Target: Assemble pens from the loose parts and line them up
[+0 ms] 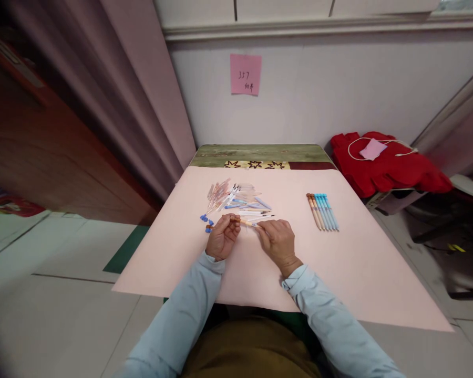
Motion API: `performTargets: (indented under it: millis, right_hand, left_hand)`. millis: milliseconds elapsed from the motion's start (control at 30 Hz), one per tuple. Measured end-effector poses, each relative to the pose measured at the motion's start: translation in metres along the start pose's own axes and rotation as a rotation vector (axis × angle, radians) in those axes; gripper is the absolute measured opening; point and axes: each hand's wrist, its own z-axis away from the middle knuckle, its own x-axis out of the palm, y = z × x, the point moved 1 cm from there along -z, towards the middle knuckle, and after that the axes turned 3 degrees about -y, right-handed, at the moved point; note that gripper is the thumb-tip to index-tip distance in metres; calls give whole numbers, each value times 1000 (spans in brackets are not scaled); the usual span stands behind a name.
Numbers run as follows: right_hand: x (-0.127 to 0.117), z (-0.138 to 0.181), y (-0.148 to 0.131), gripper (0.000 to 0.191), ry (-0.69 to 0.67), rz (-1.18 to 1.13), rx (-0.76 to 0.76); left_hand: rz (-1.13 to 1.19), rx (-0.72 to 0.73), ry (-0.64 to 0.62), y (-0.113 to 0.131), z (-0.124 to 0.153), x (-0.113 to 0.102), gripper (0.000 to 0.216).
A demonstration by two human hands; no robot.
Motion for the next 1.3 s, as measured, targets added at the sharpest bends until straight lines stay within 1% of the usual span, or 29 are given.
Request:
performTargets:
  millis: [133, 267, 567, 800, 1033, 1167, 1300]
  right_hand:
    - [1, 0, -1, 11, 12, 3, 28]
    - [2, 0, 0, 12, 44, -13, 44]
    - [-2, -1, -2, 9, -2, -6, 16]
    - [0, 0, 1, 10, 17, 19, 20]
    - [2, 1, 3, 13, 26, 5, 64]
    - [2, 1, 2, 9, 22, -21, 66]
    - [0, 1, 1, 9, 11, -27, 48]
  left_hand:
    - [-14, 51, -7, 0, 0, -1, 21]
    - [-25, 89, 13, -1, -2, -3, 24]
    - [-18, 56, 31, -1, -3, -4, 24]
    - [-73, 48, 30, -3, -1, -2, 26]
    - [-94, 106, -20, -4, 2, 0, 32]
    - [-109, 126, 3, -6, 1, 0, 36]
    - [-175, 129, 44, -8, 1, 0, 42]
